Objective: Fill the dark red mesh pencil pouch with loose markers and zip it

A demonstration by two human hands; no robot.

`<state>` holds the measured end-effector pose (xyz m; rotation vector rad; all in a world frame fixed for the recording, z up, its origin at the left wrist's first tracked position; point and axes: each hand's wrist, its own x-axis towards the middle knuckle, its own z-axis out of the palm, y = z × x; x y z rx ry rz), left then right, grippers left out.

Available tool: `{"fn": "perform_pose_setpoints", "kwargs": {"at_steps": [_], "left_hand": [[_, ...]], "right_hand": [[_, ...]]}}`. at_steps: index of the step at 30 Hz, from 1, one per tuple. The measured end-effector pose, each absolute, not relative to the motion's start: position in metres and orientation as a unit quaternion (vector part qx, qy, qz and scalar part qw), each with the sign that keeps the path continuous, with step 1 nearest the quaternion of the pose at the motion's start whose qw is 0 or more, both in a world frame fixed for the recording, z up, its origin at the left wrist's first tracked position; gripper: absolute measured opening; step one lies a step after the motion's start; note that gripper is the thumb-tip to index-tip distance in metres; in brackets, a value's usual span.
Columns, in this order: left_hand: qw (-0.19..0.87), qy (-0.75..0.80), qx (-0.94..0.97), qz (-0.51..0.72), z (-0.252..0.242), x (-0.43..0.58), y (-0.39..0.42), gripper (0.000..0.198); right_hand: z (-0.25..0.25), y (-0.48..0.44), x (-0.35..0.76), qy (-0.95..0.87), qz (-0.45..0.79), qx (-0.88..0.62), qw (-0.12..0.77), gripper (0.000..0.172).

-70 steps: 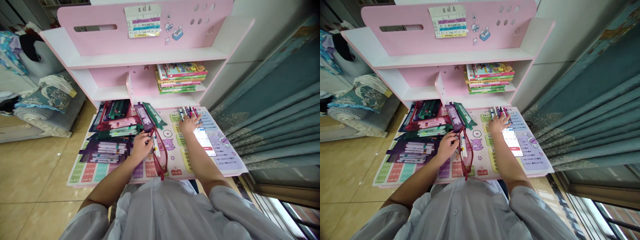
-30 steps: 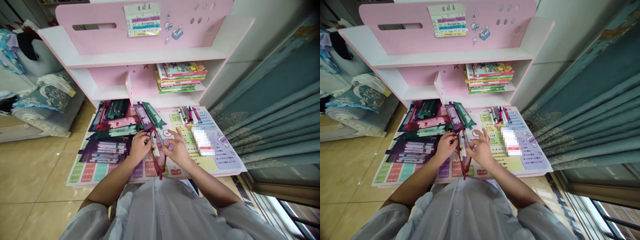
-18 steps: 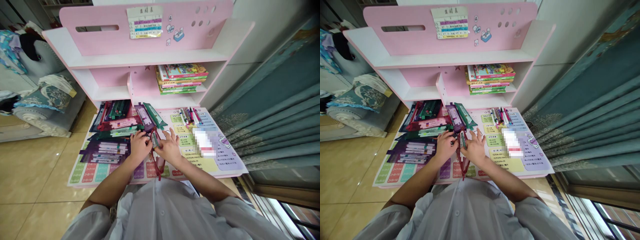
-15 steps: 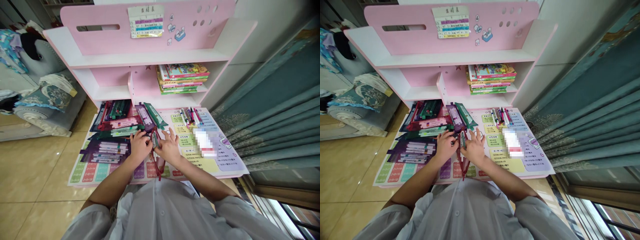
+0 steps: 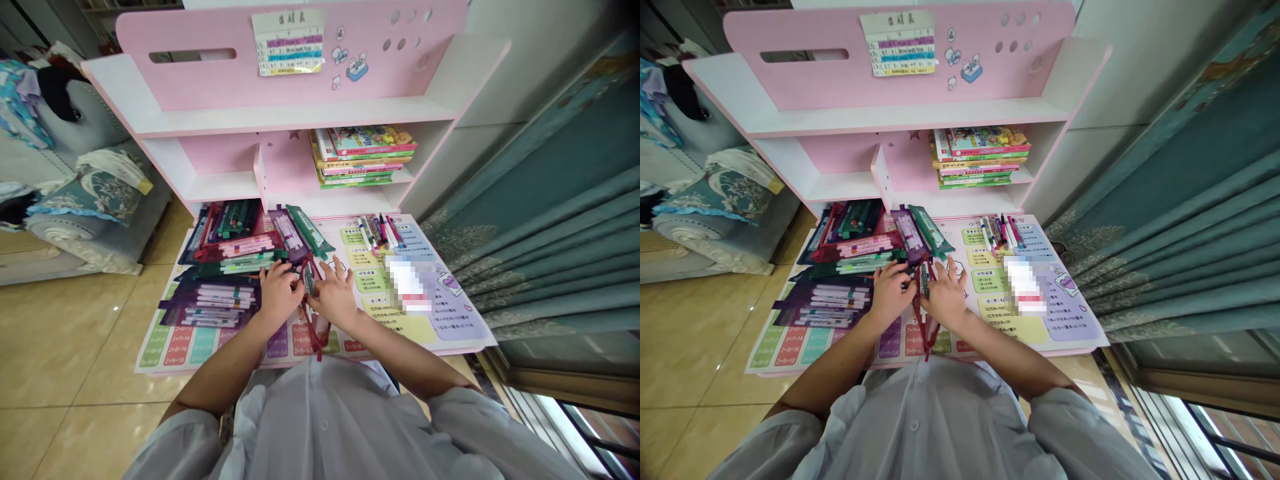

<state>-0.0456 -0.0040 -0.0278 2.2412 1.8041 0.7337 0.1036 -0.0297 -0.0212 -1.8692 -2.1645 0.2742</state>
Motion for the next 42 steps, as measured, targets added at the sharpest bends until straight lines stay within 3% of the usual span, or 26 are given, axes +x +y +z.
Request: {"fn": "perform_pose_setpoints", "kwargs": {"at_steps": [10,20,42], "left_hand": [[0.104,0.606,0.750,0.243,-0.025,-0.045,-0.005,0.016],[0.100,0.605,0.751,0.243,-0.026,-0.047,-0.004,0.016],[0.108,0.601,0.753,0.244,-0.026,-0.047,-0.005,0.019]], "right_hand": [[-0.013,0.018,0.157,-0.669,0.031,-0.679,0.300,0.023],[-0.047,0.103,0.229,-0.519,0.006,-0.845,0.126,0.039],[-0.055,0.130,0.245,-0.474,0.039,-0.874,0.097,0.048]]}}
